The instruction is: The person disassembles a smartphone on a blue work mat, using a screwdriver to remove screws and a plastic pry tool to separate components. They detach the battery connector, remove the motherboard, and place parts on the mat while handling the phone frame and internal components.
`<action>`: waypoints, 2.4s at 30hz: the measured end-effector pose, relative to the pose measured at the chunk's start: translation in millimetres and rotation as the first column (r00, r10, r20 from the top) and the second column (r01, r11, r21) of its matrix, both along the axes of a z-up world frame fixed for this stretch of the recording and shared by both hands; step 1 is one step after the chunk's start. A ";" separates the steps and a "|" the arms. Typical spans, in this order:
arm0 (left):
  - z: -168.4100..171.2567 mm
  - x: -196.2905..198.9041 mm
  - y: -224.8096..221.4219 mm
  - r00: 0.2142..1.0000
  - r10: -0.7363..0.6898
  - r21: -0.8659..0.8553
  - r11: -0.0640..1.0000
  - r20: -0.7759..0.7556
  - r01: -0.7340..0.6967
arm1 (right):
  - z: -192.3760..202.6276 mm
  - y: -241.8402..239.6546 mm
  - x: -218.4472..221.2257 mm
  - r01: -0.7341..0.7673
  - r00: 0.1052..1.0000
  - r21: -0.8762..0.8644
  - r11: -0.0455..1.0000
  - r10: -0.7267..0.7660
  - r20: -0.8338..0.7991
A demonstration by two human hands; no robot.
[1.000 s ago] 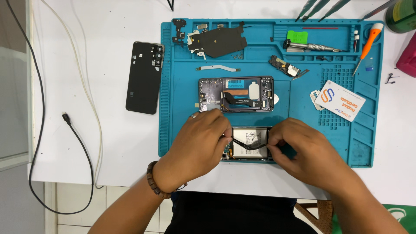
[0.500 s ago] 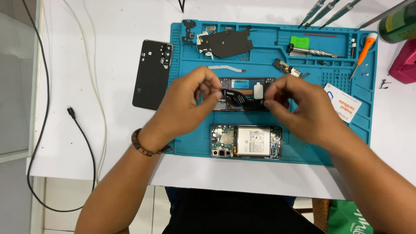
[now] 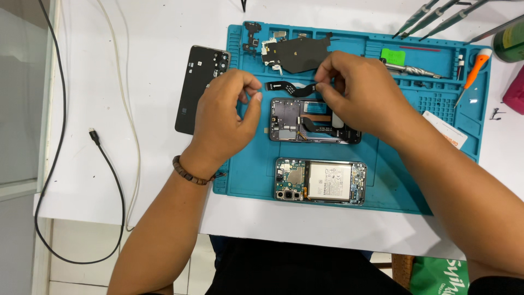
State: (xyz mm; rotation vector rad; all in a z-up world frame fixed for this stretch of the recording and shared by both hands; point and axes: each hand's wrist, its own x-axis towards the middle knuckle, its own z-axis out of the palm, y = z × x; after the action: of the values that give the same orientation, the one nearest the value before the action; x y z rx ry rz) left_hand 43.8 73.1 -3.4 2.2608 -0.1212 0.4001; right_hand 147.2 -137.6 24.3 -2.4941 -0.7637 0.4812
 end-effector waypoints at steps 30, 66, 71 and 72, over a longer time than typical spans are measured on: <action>20.9 -58.4 -24.3 0.895 -0.422 0.166 0.881 -0.144 0.442 | -3.8 -26.6 -127.5 -0.309 0.924 0.148 0.939 0.260 0.282; -0.8 -69.7 -28.3 0.864 -0.464 0.116 0.864 -0.198 0.490 | -11.7 -94.5 -115.4 -0.229 0.916 -0.058 0.972 0.235 0.324; 1.1 -69.5 -31.8 0.857 -0.475 0.110 0.858 -0.201 0.502 | -18.9 -98.6 -114.9 -0.228 0.925 -0.046 0.973 0.231 0.303; 2.1 -69.6 -32.3 0.860 -0.470 0.109 0.862 -0.199 0.496 | -19.3 -98.8 -114.2 -0.232 0.932 -0.028 0.972 0.230 0.281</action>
State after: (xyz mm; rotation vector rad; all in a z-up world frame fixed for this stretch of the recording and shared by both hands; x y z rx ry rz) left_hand -25.8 40.8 -1.3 2.3017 -0.6429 -0.0728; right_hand 33.0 -236.4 5.0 -2.5095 -1.1772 0.1996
